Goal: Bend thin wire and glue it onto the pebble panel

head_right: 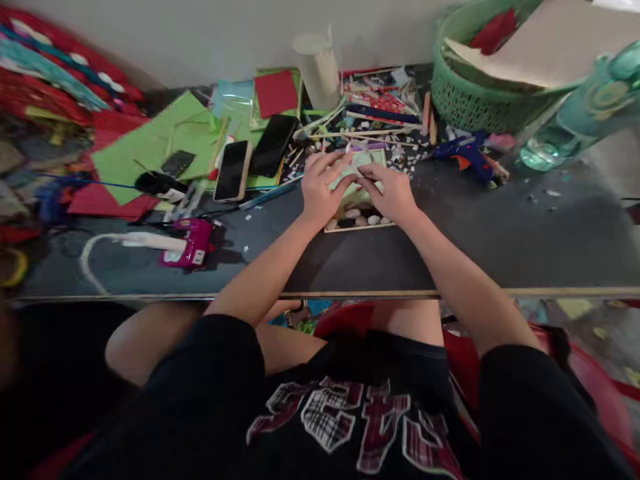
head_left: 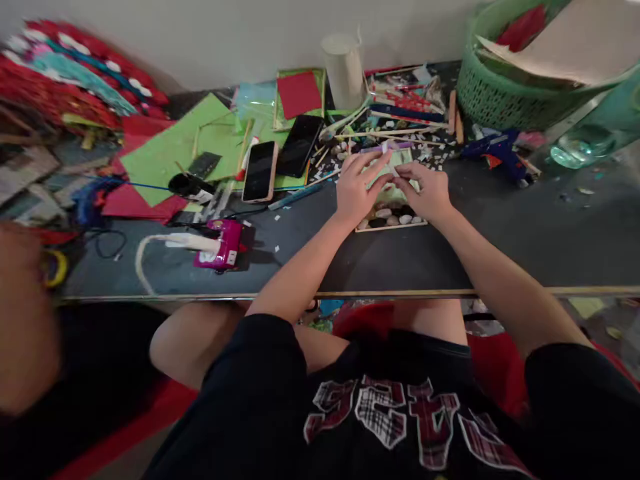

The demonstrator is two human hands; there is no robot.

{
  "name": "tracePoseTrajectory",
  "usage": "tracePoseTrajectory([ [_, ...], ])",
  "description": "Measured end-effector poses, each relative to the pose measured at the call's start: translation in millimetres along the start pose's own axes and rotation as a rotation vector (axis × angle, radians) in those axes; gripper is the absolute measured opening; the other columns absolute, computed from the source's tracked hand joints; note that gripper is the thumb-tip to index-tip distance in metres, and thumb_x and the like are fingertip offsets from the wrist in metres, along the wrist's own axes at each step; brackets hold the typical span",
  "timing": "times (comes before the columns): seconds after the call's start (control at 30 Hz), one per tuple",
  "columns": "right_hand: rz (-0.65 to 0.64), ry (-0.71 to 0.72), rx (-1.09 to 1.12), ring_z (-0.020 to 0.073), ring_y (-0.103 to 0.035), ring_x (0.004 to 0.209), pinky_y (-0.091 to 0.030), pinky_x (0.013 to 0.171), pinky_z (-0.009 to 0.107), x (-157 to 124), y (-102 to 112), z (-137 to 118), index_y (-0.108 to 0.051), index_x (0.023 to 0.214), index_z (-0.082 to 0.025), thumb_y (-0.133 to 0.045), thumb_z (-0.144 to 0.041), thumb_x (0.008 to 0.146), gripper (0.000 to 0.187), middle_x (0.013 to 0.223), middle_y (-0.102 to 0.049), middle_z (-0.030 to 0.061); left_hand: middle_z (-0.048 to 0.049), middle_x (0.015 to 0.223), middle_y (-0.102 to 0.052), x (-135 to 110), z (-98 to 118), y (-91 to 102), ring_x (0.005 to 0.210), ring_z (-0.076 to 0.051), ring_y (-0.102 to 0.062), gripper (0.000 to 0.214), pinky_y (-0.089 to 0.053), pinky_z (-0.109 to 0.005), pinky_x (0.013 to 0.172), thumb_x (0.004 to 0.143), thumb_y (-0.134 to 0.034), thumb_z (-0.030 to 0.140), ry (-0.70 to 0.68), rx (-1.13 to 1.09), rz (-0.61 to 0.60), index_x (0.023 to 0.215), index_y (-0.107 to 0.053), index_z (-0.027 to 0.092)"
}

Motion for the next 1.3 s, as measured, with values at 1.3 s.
tracePoseTrajectory([
  [1.3,0.011,0.023,-0.366,0.0301,-0.067,0.122,-0.036,0.117,0.062,4.5,4.6,0.5,-0.074,0.109,-0.031,-0.043,-0.039,0.106,0.032,0.115,-0.079,0.0060,-0.0074,0.126,-0.069,-0.3,-29.1,8.9,0.112,-0.020,-0.070,0.048,-0.061,-0.034,0.089,0.101,-0.052,0.067,0.230,-0.096,0.024,0.138,-0.061,0.037],
])
Point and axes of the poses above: each hand's wrist, its own x-axis towards the middle knuckle, its own y-axis out of the back of the hand, z = x × y, the point moved 9 cm from there along x, towards the middle knuckle
